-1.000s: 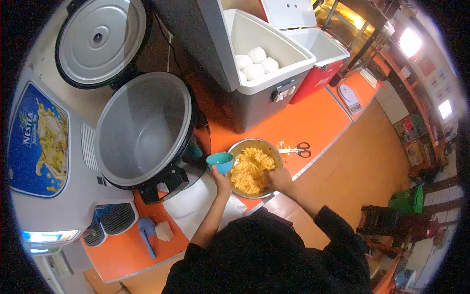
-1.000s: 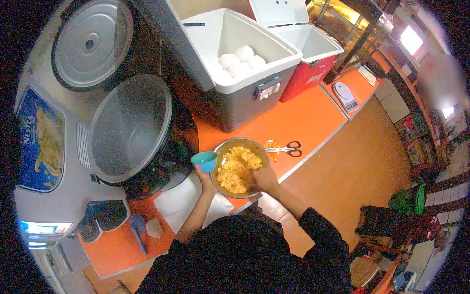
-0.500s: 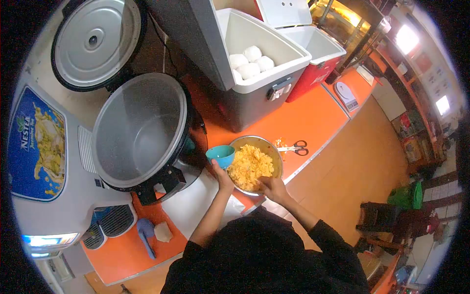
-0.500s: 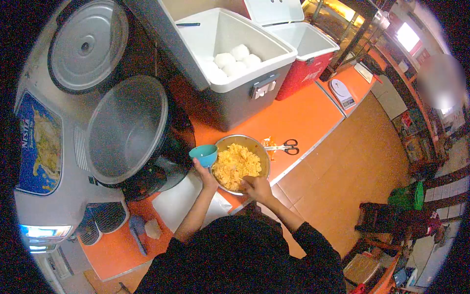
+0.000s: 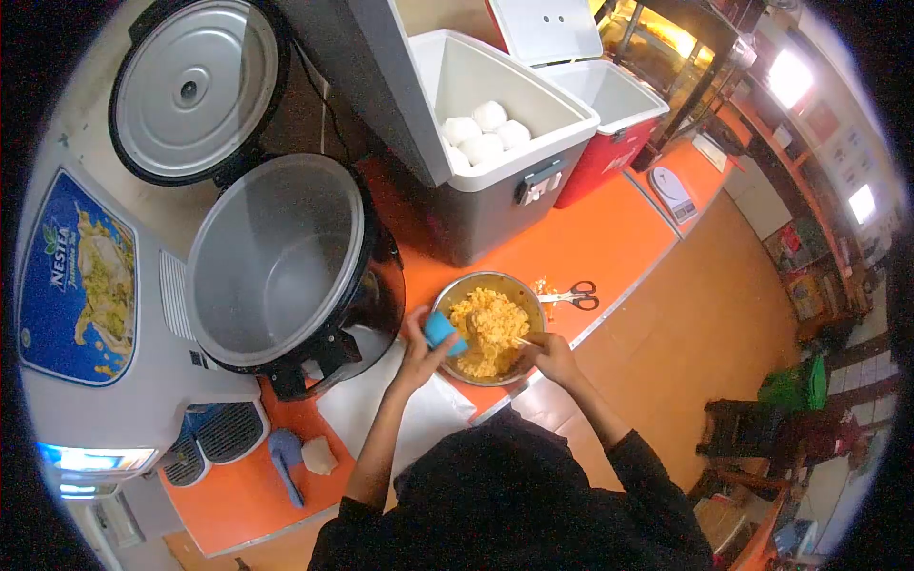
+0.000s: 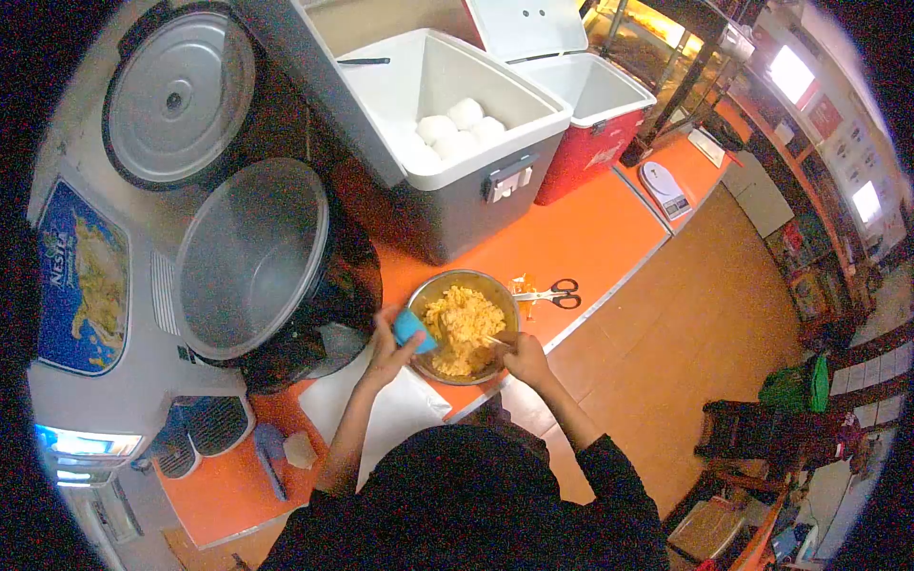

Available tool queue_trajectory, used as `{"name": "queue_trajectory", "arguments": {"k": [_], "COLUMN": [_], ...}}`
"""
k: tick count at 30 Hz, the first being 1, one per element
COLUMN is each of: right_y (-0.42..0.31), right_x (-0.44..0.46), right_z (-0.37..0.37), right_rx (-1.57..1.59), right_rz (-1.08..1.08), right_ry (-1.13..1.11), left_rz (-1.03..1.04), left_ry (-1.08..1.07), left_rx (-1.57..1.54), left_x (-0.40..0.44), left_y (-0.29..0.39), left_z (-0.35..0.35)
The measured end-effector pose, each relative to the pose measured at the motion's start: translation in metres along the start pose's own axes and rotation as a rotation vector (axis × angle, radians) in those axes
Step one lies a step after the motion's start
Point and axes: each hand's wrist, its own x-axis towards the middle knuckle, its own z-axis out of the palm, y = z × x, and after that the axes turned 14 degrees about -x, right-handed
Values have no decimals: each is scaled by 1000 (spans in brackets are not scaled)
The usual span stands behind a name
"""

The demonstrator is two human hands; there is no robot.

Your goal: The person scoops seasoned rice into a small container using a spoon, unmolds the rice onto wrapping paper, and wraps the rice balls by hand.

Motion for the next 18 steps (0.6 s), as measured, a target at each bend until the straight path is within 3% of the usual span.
{"name": "queue_trajectory", "arguments": {"k": [2, 5, 7, 10, 16, 18], "right_y": [-5, -20, -29, -23, 0, -1], "right_x": [-1, -5, -13, -18, -4, 3], "right_z": [-3, -3, 3, 19, 0, -14], "right_rx": [-90, -133, -460, -576, -740, -737], "right_rz": [-26, 7, -145, -307, -572, -608], "right_ry": [72, 120, 241, 338, 372, 363], "left_rz": [-249, -302, -375, -552, -399, -335], "left_ry": [-188, -98, -66, -213, -198, -191], "left_rx": [-58, -116, -250, -492, -664, -548], "left_x": [-1, 10, 16, 28, 13, 11], "left_y": [14, 3, -6, -22, -15, -26], "left_z": [21, 50, 59, 53, 39, 27]}}
